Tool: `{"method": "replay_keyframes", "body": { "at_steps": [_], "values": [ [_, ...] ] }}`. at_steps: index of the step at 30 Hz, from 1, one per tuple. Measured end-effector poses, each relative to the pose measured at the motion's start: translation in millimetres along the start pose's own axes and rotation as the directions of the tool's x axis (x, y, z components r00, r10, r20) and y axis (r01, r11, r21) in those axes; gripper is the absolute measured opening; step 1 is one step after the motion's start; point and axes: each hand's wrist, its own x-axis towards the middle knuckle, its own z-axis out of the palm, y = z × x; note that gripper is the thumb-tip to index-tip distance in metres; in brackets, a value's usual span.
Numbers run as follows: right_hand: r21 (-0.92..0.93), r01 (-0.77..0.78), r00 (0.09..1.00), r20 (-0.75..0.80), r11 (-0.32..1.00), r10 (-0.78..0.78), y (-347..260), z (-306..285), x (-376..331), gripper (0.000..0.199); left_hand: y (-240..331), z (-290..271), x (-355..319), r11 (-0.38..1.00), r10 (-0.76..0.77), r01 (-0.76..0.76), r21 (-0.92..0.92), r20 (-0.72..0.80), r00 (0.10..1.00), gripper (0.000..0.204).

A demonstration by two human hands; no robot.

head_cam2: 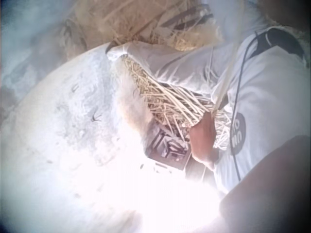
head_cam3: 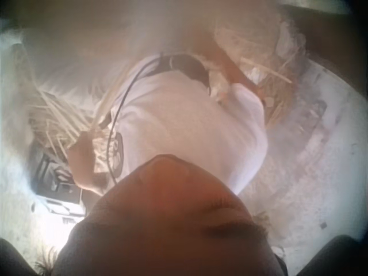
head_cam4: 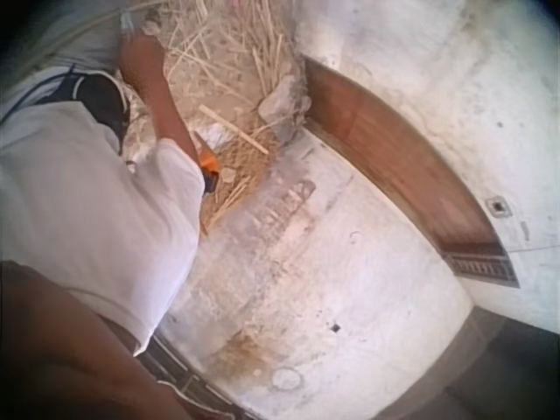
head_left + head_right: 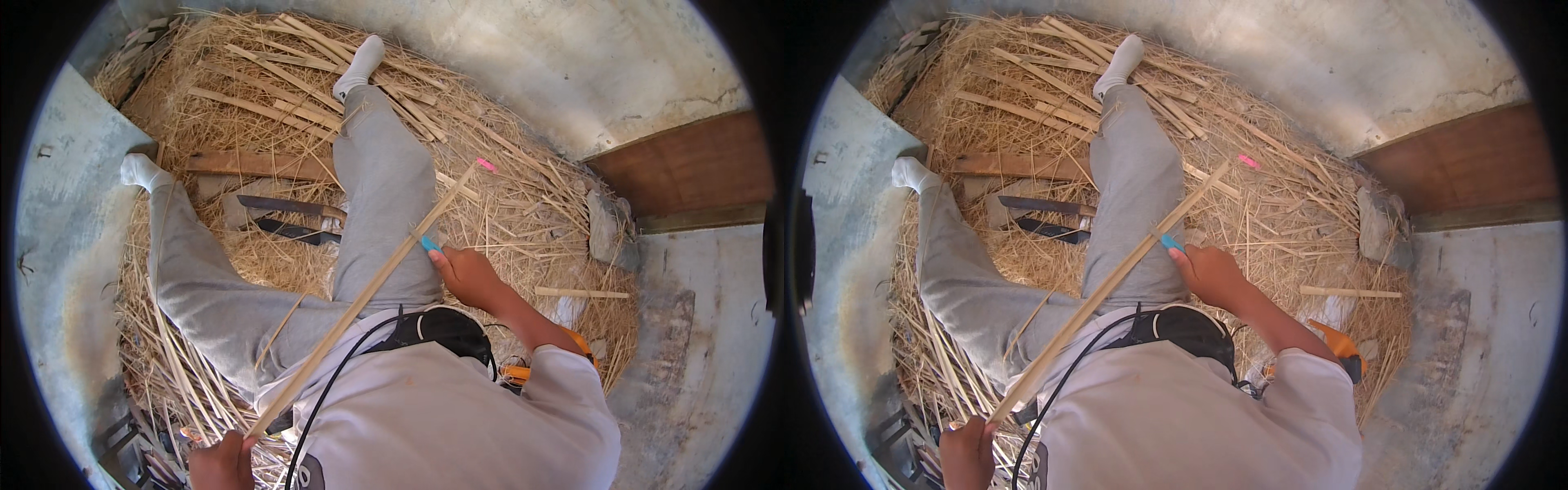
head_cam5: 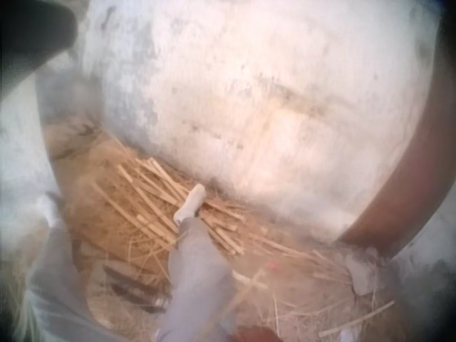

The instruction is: The person sits on a straw-covered floor and uses a knife to shave thin strips off a wooden stick. They hold the stick with one hand and scrape the blade along its length to remove the outer layer, occasionally switching to a utility knife for finer work.

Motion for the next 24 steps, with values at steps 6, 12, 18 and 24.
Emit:
{"method": "replay_keyframes", "body": {
  "at_steps": [6,12,18,24],
  "values": [
    [0.023,-0.253,0.966,-0.049,0.967,0.254,58.4,-11.5,32.7,0.065,-3.0,-3.1,-16.3,0.991,0.112,-0.111,0.069,-0.024,0.993,0.019],
    [-0.007,-0.045,0.996,-0.075,0.999,0.044,76.8,5.9,45.7,0.068,-2.5,-12.0,-32.6,1.0,0.018,-0.018,0.021,-0.01,1.0,0.026],
    [-0.021,-0.203,0.973,-0.113,0.979,0.2,80.4,-8.7,54.6,0.067,1.4,-11.5,-25.5,0.998,0.064,-0.064,0.028,0.011,0.998,0.026],
    [0.161,-0.144,0.921,-0.338,0.976,0.192,105.0,2.2,75.4,0.062,-7.6,18.9,18.9,0.958,0.269,-0.283,-0.051,-0.192,0.944,0.032]
  ]
}}
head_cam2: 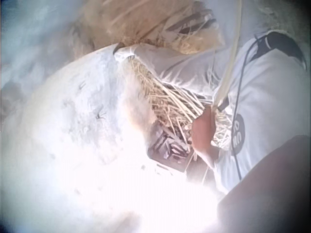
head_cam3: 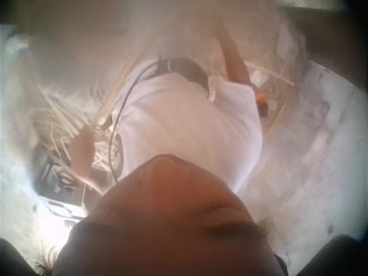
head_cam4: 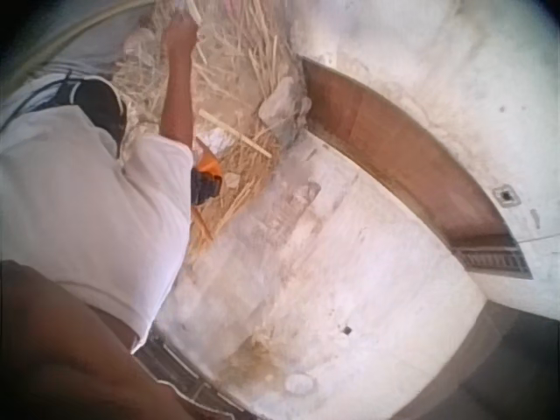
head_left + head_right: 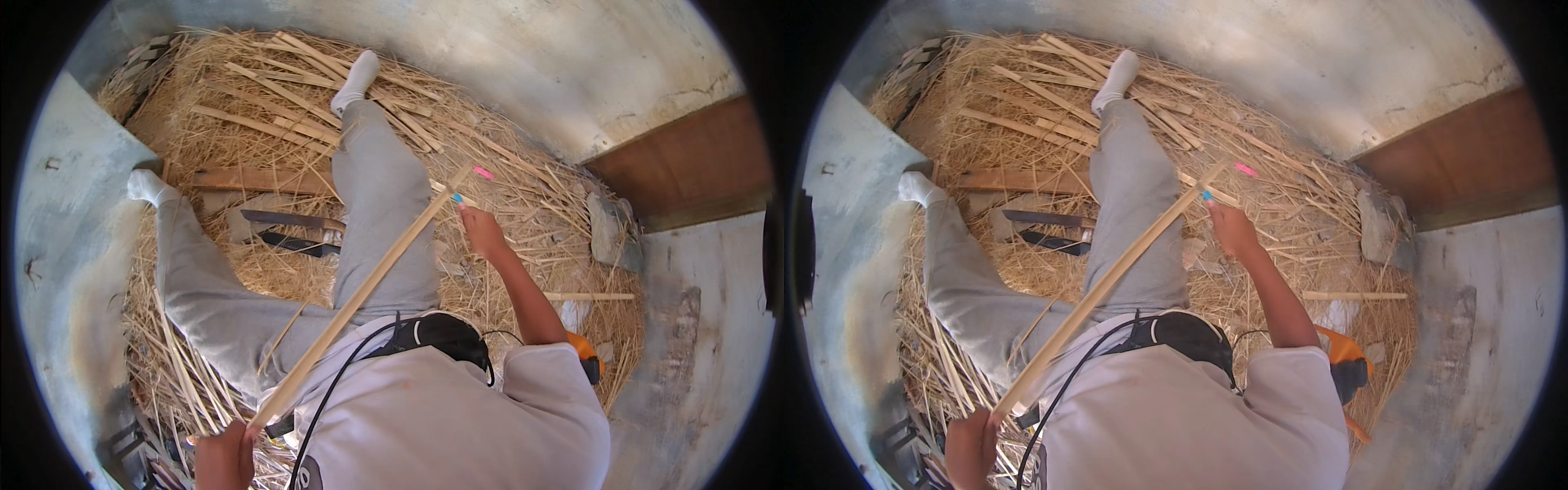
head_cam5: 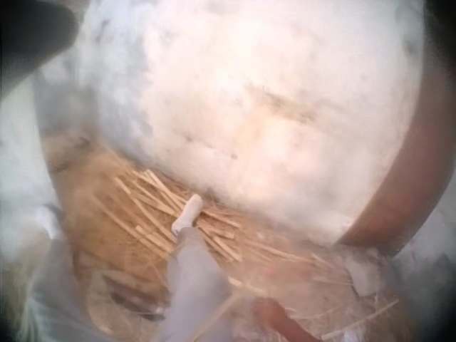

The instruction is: The person sits on a straw-covered floor and uses a knife to shave thin strips off a wooden stick. They hold the stick with one hand and scrape the blade along its length to remove the outer layer, occasionally switching to a utility knife for finer work.

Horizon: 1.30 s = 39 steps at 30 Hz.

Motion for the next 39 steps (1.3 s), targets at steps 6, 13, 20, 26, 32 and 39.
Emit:
{"method": "replay_keyframes", "body": {
  "at_steps": [6,13,20,26,32,39],
  "values": [
    [0.687,-0.035,0.994,-0.05,0.726,0.094,-47.8,-4.7,-11.3,0.046,3.6,39.5,50.5,0.868,-0.001,0.077,-0.49,0.154,0.988,0.037],
    [0.432,0.516,0.841,-0.09,0.74,-0.534,-168.0,-40.6,-59.4,0.039,57.3,54.0,108.2,0.687,-0.015,-0.091,-0.72,-0.14,0.99,0.037],
    [0.201,0.769,0.631,-0.085,0.606,-0.771,-219.6,-57.9,-97.8,0.037,92.7,55.9,121.8,0.562,-0.028,-0.313,-0.766,-0.396,0.918,0.037],
    [-0.014,0.876,0.476,-0.13,0.482,-0.87,-229.7,-69.1,-86.3,0.042,92.2,54.4,112.1,0.56,-0.018,-0.374,-0.74,-0.462,0.887,0.037],
    [-0.209,0.869,0.417,-0.177,0.448,-0.891,-243.2,-75.4,-79.6,0.048,92.0,53.0,110.2,0.593,-0.034,-0.402,-0.697,-0.521,0.853,0.038],
    [-0.222,0.87,0.389,-0.243,0.441,-0.889,-243.1,-74.6,-79.1,0.051,100.4,46.8,97.3,0.63,-0.019,-0.44,-0.64,-0.579,0.815,0.033]
  ]
}}
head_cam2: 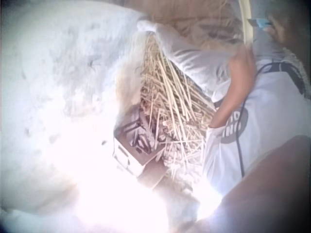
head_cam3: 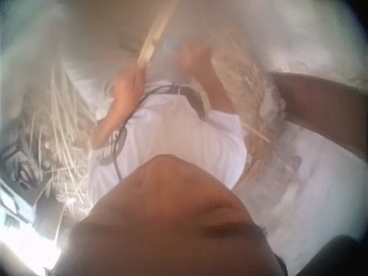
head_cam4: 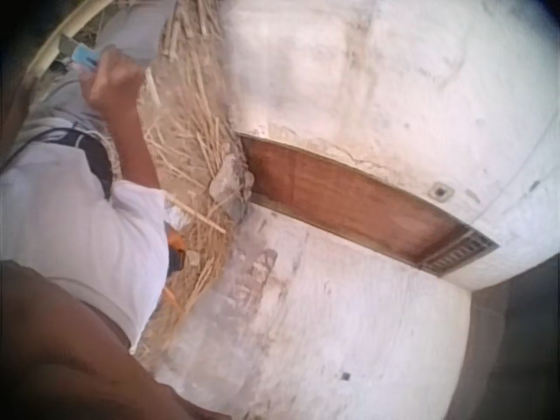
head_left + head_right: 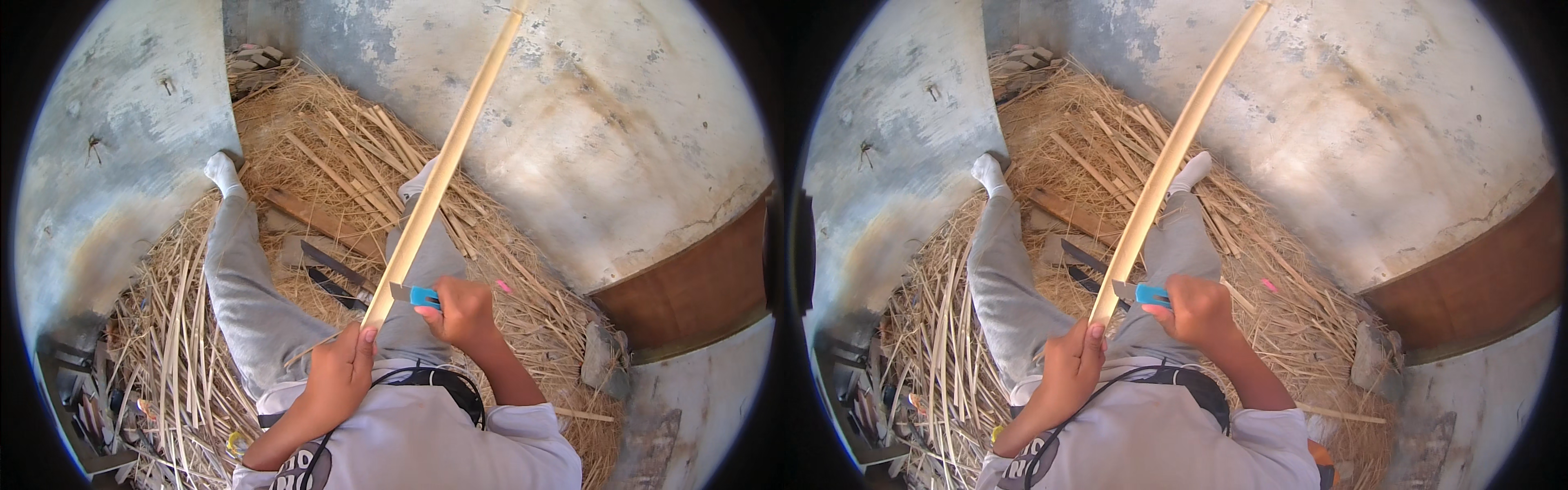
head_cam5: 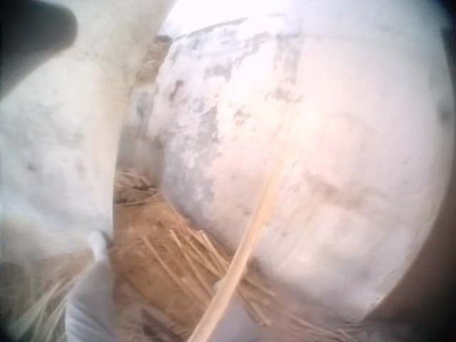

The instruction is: The person sits on a straw-covered floor and uses a knife to shave thin strips off a wooden stick. They hold the stick with one hand and scrape the blade along its length to remove the outer layer, occasionally switching to a utility knife for finer work.

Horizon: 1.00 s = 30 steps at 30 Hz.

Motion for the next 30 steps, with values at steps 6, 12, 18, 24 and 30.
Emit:
{"method": "replay_keyframes", "body": {
  "at_steps": [6,12,18,24,30],
  "values": [
    [0.36,-0.13,0.991,0.013,0.924,0.134,-7.3,12.7,10.1,0.037,6.8,2.7,9.3,1.0,-0.018,0.018,0.021,-0.033,0.999,0.033],
    [0.472,-0.343,0.933,0.069,0.812,0.353,-35.1,41.5,33.8,0.022,-1.0,18.0,11.3,0.997,-0.059,0.054,-0.052,-0.115,0.992,0.032],
    [0.442,-0.314,0.922,-0.07,0.84,0.381,-1.8,70.5,58.8,0.015,-6.7,25.4,12.3,0.998,-0.049,0.054,0.045,-0.104,0.993,0.033],
    [0.333,-0.587,0.747,-0.129,0.738,0.653,71.4,64.6,110.6,0.012,-16.7,41.1,5.0,0.997,-0.061,0.061,0.037,-0.014,0.998,0.032],
    [0.149,-0.336,0.925,-0.135,0.93,0.356,43.5,42.0,89.4,0.013,-9.1,29.6,14.5,1.0,-0.03,0.031,0.006,-0.057,0.998,0.032]
  ]
}}
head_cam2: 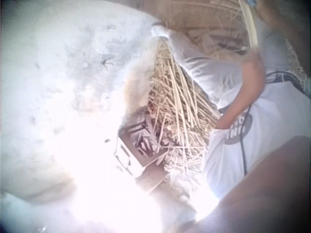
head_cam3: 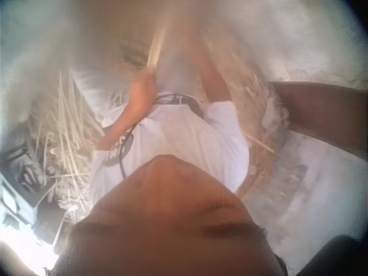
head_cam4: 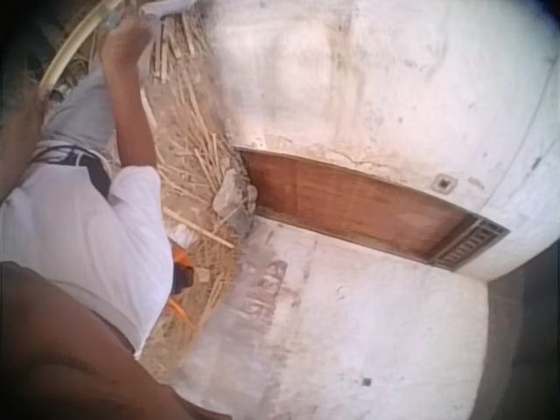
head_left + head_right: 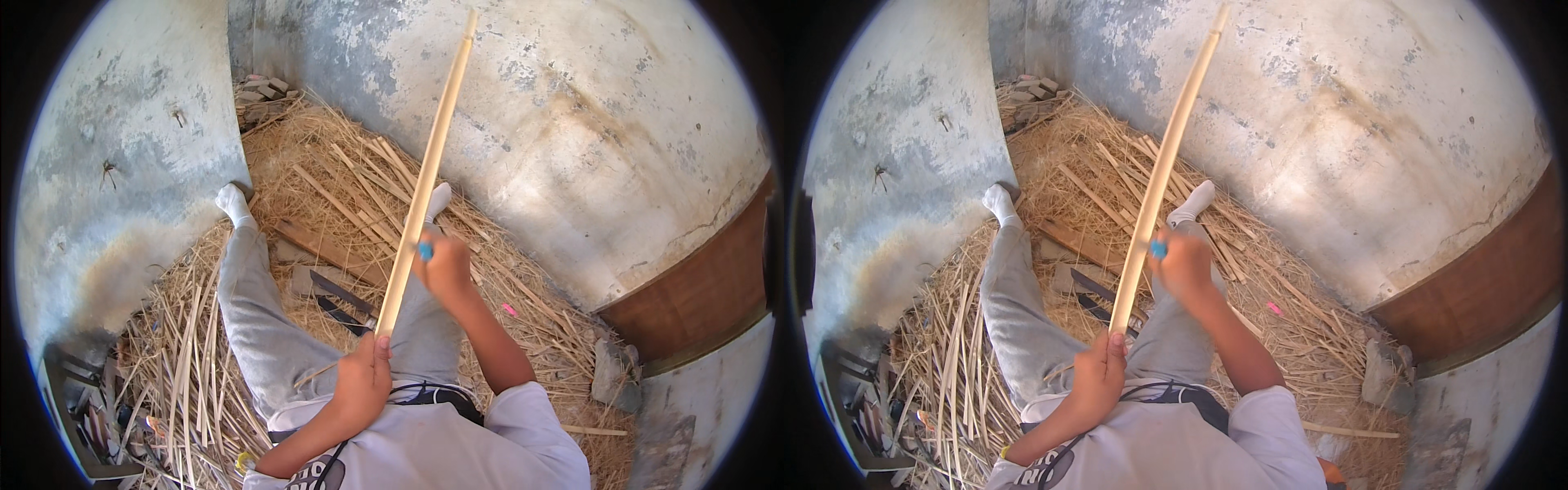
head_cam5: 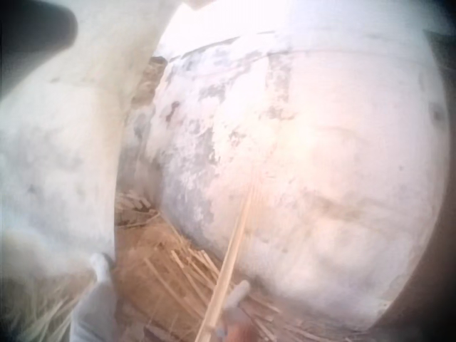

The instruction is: The person sits on a straw-covered floor and uses a knife to shave thin strips off a wooden stick. They hold the stick with one hand and scrape the blade along its length to remove the outer layer, occasionally switching to a utility knife for finer work.

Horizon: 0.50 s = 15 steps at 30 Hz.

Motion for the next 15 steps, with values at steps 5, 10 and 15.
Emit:
{"method": "replay_keyframes", "body": {
  "at_steps": [5,10,15],
  "values": [
    [-0.112,0.142,0.99,0.009,0.983,-0.142,-8.2,-6.5,-8.5,0.017,3.7,-8.8,-0.5,0.997,0.075,-0.075,0.018,-0.013,0.997,0.032],
    [-0.141,-0.01,0.997,-0.08,0.99,-0.001,-16.7,-21.8,30.1,0.013,9.2,-10.4,-6.8,1.0,0.026,-0.026,-0.007,-0.002,1.0,0.032],
    [-0.074,0.056,0.983,-0.17,0.996,-0.068,-2.1,-4.1,42.0,0.026,7.4,-13.9,-7.4,0.999,0.011,-0.011,-0.035,0.002,1.0,0.032]
  ]
}}
